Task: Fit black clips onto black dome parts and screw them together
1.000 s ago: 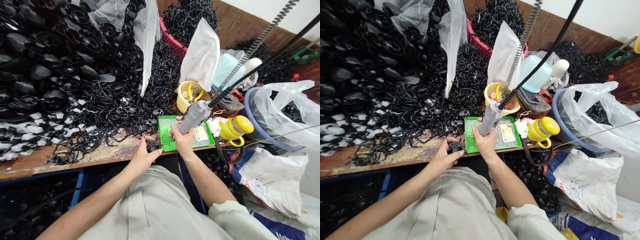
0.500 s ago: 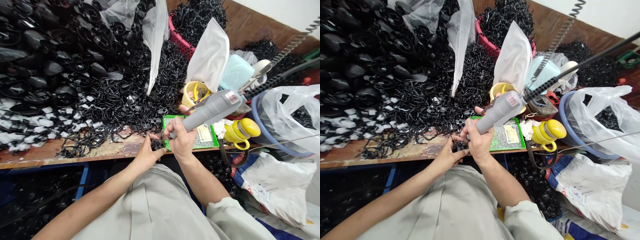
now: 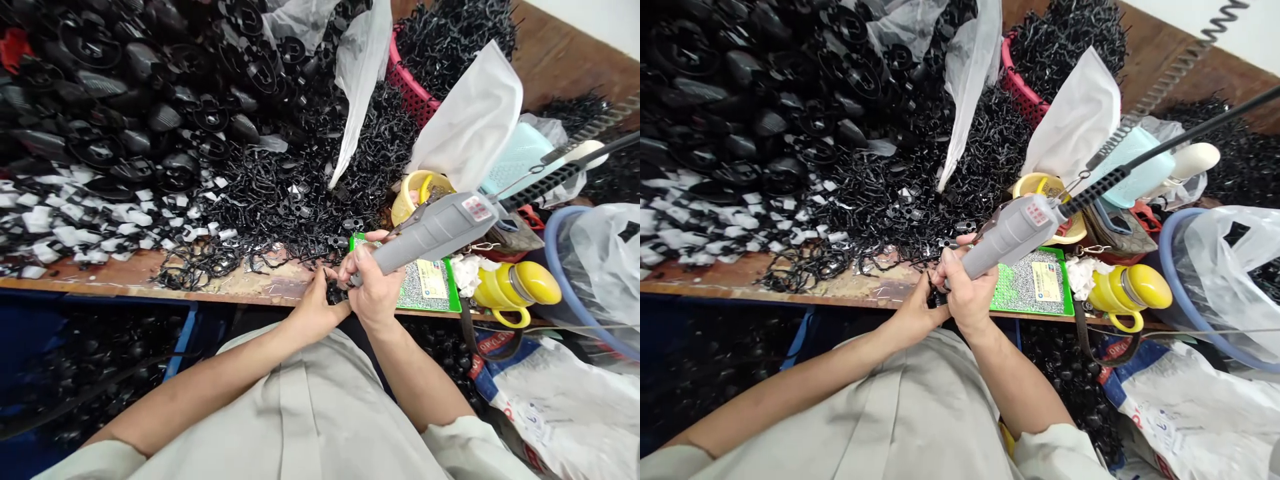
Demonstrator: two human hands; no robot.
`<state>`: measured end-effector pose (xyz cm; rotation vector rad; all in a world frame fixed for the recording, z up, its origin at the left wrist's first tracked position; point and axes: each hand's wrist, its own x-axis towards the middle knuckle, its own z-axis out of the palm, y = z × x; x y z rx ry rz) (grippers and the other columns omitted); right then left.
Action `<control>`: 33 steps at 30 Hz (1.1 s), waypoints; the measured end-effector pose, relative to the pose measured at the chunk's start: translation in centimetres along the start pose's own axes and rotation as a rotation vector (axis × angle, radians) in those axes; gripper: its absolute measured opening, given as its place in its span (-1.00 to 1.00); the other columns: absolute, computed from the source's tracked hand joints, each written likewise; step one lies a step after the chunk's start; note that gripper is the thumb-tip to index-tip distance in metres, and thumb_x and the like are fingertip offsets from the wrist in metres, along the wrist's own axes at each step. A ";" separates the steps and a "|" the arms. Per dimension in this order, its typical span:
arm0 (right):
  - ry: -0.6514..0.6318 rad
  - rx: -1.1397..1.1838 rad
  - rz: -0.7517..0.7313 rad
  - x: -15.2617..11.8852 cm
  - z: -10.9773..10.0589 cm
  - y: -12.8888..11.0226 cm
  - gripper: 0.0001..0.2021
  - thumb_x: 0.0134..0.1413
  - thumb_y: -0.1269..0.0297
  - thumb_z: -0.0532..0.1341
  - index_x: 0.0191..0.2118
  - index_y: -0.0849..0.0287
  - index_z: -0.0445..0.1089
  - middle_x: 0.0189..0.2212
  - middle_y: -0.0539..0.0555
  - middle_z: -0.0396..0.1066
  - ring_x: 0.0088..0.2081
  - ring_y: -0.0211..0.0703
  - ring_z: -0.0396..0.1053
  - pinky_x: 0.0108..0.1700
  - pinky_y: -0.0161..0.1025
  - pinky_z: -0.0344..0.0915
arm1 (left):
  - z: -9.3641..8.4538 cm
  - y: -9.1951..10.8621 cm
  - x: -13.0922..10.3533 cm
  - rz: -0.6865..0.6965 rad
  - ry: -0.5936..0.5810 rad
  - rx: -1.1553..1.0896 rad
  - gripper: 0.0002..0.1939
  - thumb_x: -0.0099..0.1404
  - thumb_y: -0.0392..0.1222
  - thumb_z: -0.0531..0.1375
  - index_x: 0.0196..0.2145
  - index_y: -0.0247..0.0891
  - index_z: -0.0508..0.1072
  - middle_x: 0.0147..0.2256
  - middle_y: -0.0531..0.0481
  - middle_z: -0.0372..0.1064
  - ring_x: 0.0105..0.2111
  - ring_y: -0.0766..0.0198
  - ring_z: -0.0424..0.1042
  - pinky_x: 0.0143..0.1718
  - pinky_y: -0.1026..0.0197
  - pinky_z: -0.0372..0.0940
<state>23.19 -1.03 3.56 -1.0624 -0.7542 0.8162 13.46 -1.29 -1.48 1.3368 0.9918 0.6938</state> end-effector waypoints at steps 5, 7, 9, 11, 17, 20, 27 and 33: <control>0.000 -0.039 -0.019 -0.9 0.2 0.4 -0.67 0.02 0.18 0.32 -0.17 0.09 0.18 -0.64 -0.19 0.26 -0.66 -0.31 0.27 -0.56 -0.30 0.27 | 0.4 -0.4 0.1 0.033 -0.036 0.000 -0.55 0.14 -0.11 0.25 -0.07 -0.22 0.18 -0.07 -0.07 0.31 -0.03 0.14 0.30 0.02 0.09 0.20; 0.022 -0.032 -0.024 -1.2 0.1 0.1 -0.65 -0.01 0.21 0.33 -0.15 0.09 0.21 -0.64 -0.19 0.26 -0.65 -0.31 0.27 -0.53 -0.29 0.28 | 0.6 -0.4 -0.3 0.071 -0.032 0.024 -0.57 0.15 -0.14 0.24 -0.08 -0.21 0.18 -0.08 -0.07 0.31 -0.07 0.16 0.32 0.01 0.10 0.22; 0.029 -0.008 0.003 -1.4 -0.1 -0.4 -0.63 -0.04 0.26 0.34 -0.11 0.09 0.25 -0.64 -0.19 0.26 -0.65 -0.32 0.24 -0.53 -0.29 0.26 | 0.2 -0.2 -1.0 0.087 -0.027 0.083 -0.59 0.11 -0.15 0.26 -0.13 -0.20 0.19 -0.13 -0.05 0.33 -0.13 0.17 0.35 -0.06 0.12 0.26; 0.025 0.044 0.054 -1.4 -0.4 -0.9 -0.64 -0.05 0.30 0.31 -0.09 0.08 0.30 -0.65 -0.17 0.25 -0.66 -0.31 0.20 -0.58 -0.30 0.19 | -1.1 0.2 -2.3 0.092 -0.054 0.176 -0.58 0.09 -0.13 0.28 -0.14 -0.19 0.21 -0.17 -0.03 0.36 -0.16 0.17 0.38 -0.12 0.13 0.30; 0.074 -0.059 -0.063 -1.2 -0.6 -1.3 -0.69 -0.07 0.43 0.23 -0.15 0.00 0.46 -0.69 -0.09 0.22 -0.66 -0.22 0.15 -0.60 -0.19 0.11 | -10.6 1.4 -10.0 0.183 0.299 0.774 -0.68 0.24 -0.30 0.11 -0.03 -0.21 0.26 -0.09 -0.13 0.37 -0.08 0.13 0.36 -0.03 0.10 0.27; 0.074 -0.070 -0.086 -1.4 0.1 -0.4 -0.70 -0.11 0.38 0.27 -0.16 0.05 0.45 -0.69 -0.11 0.22 -0.66 -0.22 0.16 -0.61 -0.21 0.15 | -15.7 1.6 -14.6 -0.079 0.516 1.215 -0.70 0.26 -0.30 0.09 -0.03 -0.26 0.31 -0.08 -0.21 0.36 -0.09 0.00 0.34 -0.06 -0.02 0.26; 0.003 -0.104 -0.070 -0.8 2.2 2.3 -0.61 -0.07 0.26 0.35 -0.07 0.17 0.35 -0.66 -0.16 0.27 -0.66 -0.31 0.22 -0.56 -0.30 0.27 | -18.5 1.1 -17.1 -0.096 0.696 1.314 -0.56 0.28 -0.04 0.16 0.06 -0.24 0.29 0.12 -0.24 0.24 0.07 -0.12 0.24 0.03 -0.11 0.17; -0.020 -0.350 -0.029 1.0 1.0 4.3 -0.46 -0.01 0.09 0.34 0.08 0.13 0.27 -0.42 -0.06 0.43 -0.45 -0.25 0.43 -0.31 -0.22 0.38 | -13.5 -0.2 -8.6 0.135 0.289 1.029 -0.88 0.32 -0.19 0.12 -0.19 -0.20 0.40 -0.18 -0.08 0.37 -0.15 0.10 0.32 -0.10 0.08 0.22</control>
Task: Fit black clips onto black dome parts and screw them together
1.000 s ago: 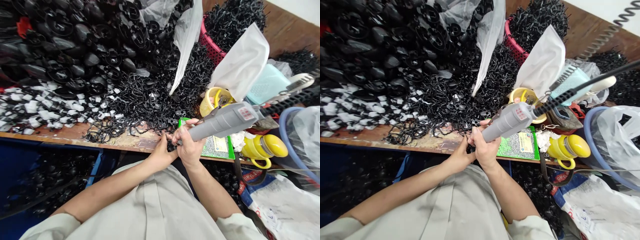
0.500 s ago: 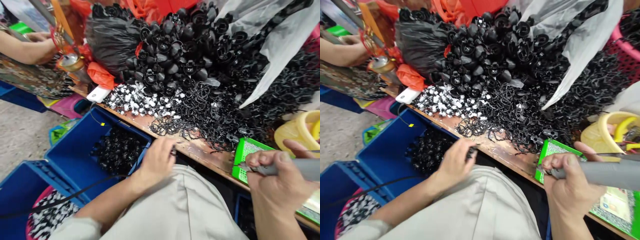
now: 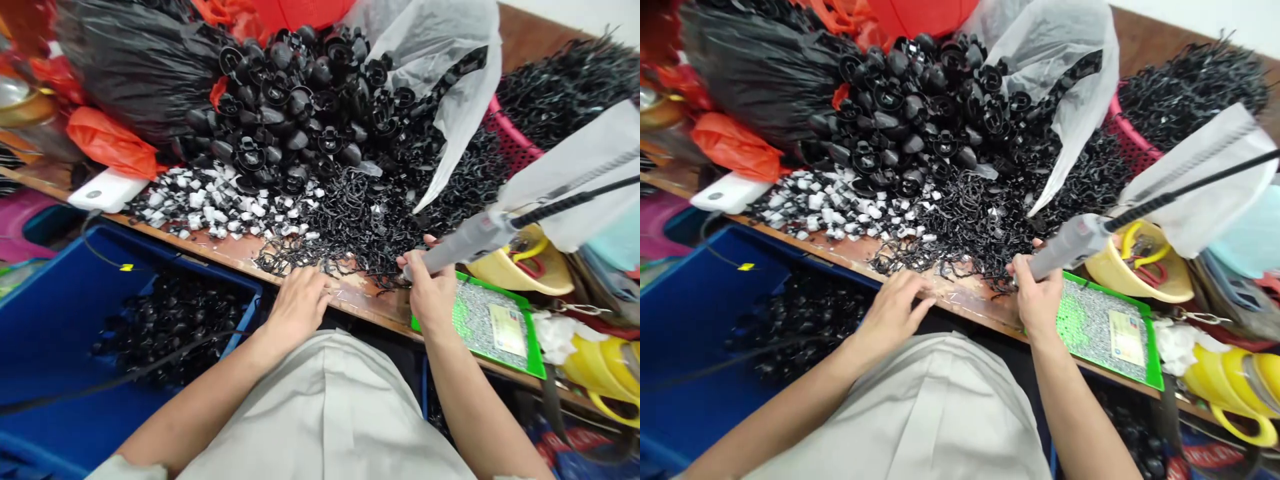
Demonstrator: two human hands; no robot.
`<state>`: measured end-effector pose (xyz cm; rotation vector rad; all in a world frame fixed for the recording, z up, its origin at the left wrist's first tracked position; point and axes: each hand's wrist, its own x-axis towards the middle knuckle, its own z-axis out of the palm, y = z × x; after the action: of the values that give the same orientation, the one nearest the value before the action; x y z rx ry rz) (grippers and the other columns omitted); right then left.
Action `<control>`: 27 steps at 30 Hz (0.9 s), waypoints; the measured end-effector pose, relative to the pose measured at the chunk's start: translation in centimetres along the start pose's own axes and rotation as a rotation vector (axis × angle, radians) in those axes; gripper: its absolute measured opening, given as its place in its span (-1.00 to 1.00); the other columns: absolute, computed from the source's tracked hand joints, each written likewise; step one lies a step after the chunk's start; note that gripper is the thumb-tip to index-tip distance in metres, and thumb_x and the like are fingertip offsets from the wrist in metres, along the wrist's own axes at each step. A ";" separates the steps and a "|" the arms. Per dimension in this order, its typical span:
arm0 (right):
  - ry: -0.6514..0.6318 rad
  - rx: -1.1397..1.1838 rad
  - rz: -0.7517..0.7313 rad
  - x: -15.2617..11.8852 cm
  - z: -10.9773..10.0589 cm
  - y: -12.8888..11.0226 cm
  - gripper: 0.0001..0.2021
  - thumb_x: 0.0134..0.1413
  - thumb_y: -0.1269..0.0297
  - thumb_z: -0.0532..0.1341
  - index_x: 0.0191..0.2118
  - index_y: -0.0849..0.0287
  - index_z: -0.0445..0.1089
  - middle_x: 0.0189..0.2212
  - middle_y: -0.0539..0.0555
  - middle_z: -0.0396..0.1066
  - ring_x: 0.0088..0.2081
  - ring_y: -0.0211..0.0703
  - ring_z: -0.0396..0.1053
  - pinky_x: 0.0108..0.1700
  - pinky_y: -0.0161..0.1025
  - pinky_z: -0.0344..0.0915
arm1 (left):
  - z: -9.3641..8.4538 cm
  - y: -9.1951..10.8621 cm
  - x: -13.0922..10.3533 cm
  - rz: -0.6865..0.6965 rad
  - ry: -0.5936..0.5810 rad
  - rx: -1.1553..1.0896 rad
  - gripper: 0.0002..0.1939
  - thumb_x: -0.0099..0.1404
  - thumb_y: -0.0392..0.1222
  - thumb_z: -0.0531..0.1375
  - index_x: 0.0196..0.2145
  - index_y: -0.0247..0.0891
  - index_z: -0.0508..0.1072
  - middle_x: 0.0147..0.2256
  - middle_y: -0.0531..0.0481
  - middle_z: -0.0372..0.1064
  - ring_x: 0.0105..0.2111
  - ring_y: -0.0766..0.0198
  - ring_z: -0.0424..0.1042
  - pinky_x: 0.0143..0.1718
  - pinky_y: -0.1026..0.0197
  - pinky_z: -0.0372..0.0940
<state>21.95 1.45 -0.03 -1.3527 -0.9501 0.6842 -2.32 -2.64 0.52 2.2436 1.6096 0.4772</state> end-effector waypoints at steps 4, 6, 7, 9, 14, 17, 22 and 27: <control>-0.033 -0.065 0.005 0.2 -1.7 1.1 -0.46 0.03 0.08 0.31 0.12 0.07 0.24 -0.14 0.05 0.43 -0.14 -0.18 0.42 -0.03 -0.12 0.33 | 2.2 0.9 4.1 0.098 -0.139 -0.015 -0.94 0.25 -0.28 0.17 -0.31 -0.20 0.44 -0.27 -0.06 0.35 -0.22 0.13 0.31 -0.16 0.11 0.20; -0.019 -0.076 -0.016 0.1 -2.3 1.3 -0.52 0.06 0.08 0.28 0.09 0.08 0.27 -0.12 0.06 0.41 -0.10 -0.16 0.40 0.02 -0.09 0.31 | 2.3 0.6 5.4 0.129 -0.205 -0.039 -0.95 0.22 -0.30 0.19 -0.34 -0.20 0.45 -0.30 -0.04 0.34 -0.25 0.15 0.32 -0.17 0.13 0.20; -0.003 -0.085 -0.035 0.0 -2.6 1.3 -0.55 0.07 0.09 0.28 0.06 0.10 0.29 -0.12 0.07 0.41 -0.10 -0.16 0.39 0.02 -0.08 0.30 | 2.3 0.4 5.9 0.141 -0.234 -0.049 -0.95 0.20 -0.30 0.20 -0.35 -0.20 0.45 -0.31 -0.03 0.34 -0.25 0.16 0.32 -0.18 0.13 0.19; 0.064 -0.096 -0.085 -0.1 -2.9 1.2 -0.61 0.09 0.13 0.26 0.02 0.12 0.32 -0.10 0.09 0.40 -0.08 -0.15 0.37 0.04 -0.08 0.29 | 2.1 -0.1 6.5 0.163 -0.271 -0.058 -0.96 0.20 -0.29 0.20 -0.36 -0.19 0.45 -0.31 -0.02 0.34 -0.26 0.17 0.31 -0.17 0.13 0.18; 0.359 -0.096 -0.223 -0.8 -3.4 0.7 -0.68 0.15 0.17 0.22 0.00 0.14 0.35 -0.12 0.09 0.38 -0.11 -0.17 0.37 0.02 -0.08 0.29 | 2.1 -0.5 6.8 0.212 -0.263 -0.080 -0.92 0.23 -0.32 0.15 -0.38 -0.19 0.43 -0.31 -0.02 0.32 -0.25 0.17 0.28 -0.15 0.12 0.16; 0.252 -0.081 -0.184 -2.4 -2.7 0.3 -0.75 0.16 0.15 0.21 -0.10 0.14 0.40 -0.24 0.06 0.40 -0.28 -0.23 0.39 -0.13 -0.15 0.36 | 2.2 -0.4 6.7 0.173 -0.220 -0.159 -0.91 0.25 -0.32 0.12 -0.41 -0.21 0.38 -0.33 -0.01 0.31 -0.26 0.19 0.27 -0.11 0.09 0.16; -0.298 0.091 0.214 -4.7 0.6 -0.5 -0.74 0.15 0.14 0.23 -0.10 0.14 0.41 -0.36 0.03 0.42 -0.37 -0.25 0.39 -0.25 -0.24 0.37 | 2.3 1.1 6.3 -0.110 -0.103 -0.785 -0.90 0.30 -0.17 0.13 -0.34 -0.23 0.33 -0.37 0.03 0.33 -0.34 0.27 0.32 -0.26 0.19 0.23; -0.442 0.331 0.412 -5.1 3.6 -0.8 -0.77 0.05 0.14 0.32 -0.24 0.16 0.43 -0.45 -0.04 0.38 -0.44 -0.31 0.30 -0.31 -0.30 0.32 | 2.5 2.9 5.2 -0.308 -0.176 -1.427 -0.76 0.20 -0.09 0.24 -0.32 -0.21 0.24 -0.49 0.10 0.32 -0.48 0.33 0.35 -0.40 0.26 0.26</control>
<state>16.30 -1.28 -0.27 -1.1260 -0.8527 1.4345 2.83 1.28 0.03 0.9086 0.9063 0.9018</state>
